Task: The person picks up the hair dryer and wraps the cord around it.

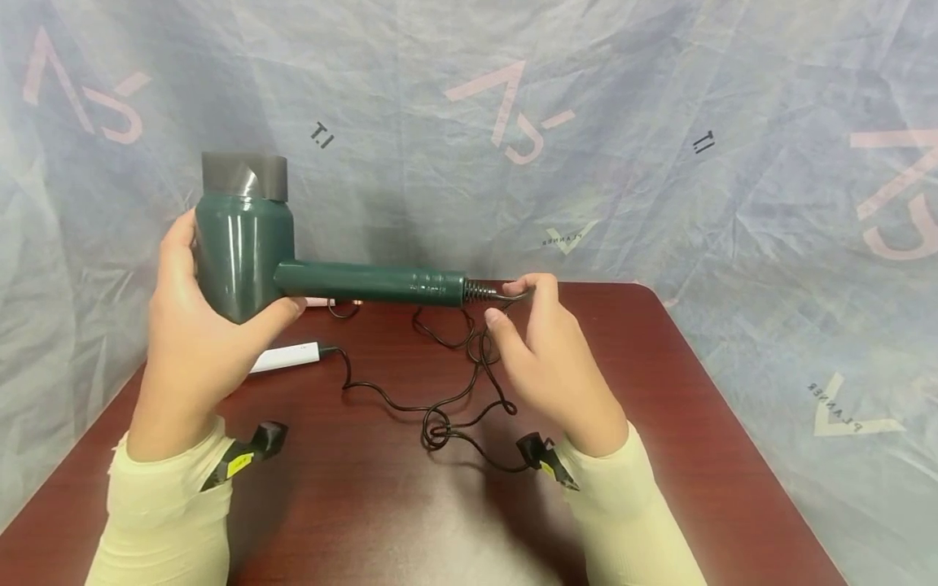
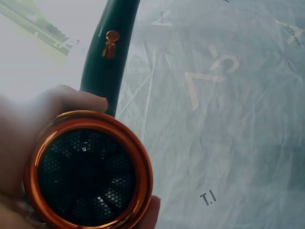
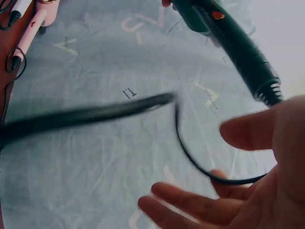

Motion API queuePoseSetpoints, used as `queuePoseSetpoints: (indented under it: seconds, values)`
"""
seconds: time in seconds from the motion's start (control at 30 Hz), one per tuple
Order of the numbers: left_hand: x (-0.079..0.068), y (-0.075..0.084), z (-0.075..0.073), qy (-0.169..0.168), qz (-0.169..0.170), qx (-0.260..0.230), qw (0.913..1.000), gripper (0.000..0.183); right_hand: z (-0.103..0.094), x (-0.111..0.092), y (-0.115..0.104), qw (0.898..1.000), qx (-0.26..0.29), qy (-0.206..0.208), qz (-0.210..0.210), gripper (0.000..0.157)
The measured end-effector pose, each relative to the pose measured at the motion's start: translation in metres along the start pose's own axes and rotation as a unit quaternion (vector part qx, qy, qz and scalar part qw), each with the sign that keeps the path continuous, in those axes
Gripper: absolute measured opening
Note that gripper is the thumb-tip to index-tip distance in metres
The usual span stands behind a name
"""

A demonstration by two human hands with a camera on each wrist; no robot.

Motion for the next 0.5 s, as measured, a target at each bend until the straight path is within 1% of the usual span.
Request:
queuePoseSetpoints:
  seconds: [0.1,0.2,0.27,0.4,0.43,0.5]
  values:
    - [-0.004,0.011,-0.004,0.013,0.0,-0.032,0.9994,0.096,-0.003,-0.002,-0.009,0.999,0.005,0.007,-0.046,0.029]
    - [-0.006,0.018,-0.008,0.022,0.003,-0.054,0.9983,0.096,-0.01,-0.004,-0.022,0.993,0.029,0.016,-0.113,0.023]
    - [-0.006,0.019,-0.007,0.018,0.004,-0.065,0.9977,0.096,-0.018,-0.007,-0.031,0.984,0.068,0.033,-0.159,0.019]
    - [-0.004,0.02,-0.002,-0.01,0.01,-0.087,0.9961,0.093,-0.034,-0.015,-0.042,0.956,0.157,0.074,-0.235,0.016]
    - [-0.003,0.018,-0.001,-0.016,0.01,-0.086,0.9961,0.093,-0.036,-0.017,-0.044,0.95,0.169,0.084,-0.248,0.016]
    - [-0.002,0.015,0.001,-0.028,0.012,-0.073,0.9969,0.095,-0.039,-0.02,-0.048,0.944,0.168,0.098,-0.268,0.018]
Point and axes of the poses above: each hand's wrist, its own x-axis towards the middle knuckle, its own z-axis out of the palm, y = z × x, the point moved 10 cm from there along x, towards the middle knuckle, and after that the axes turned 9 degrees about -y, right-handed, at the moved point
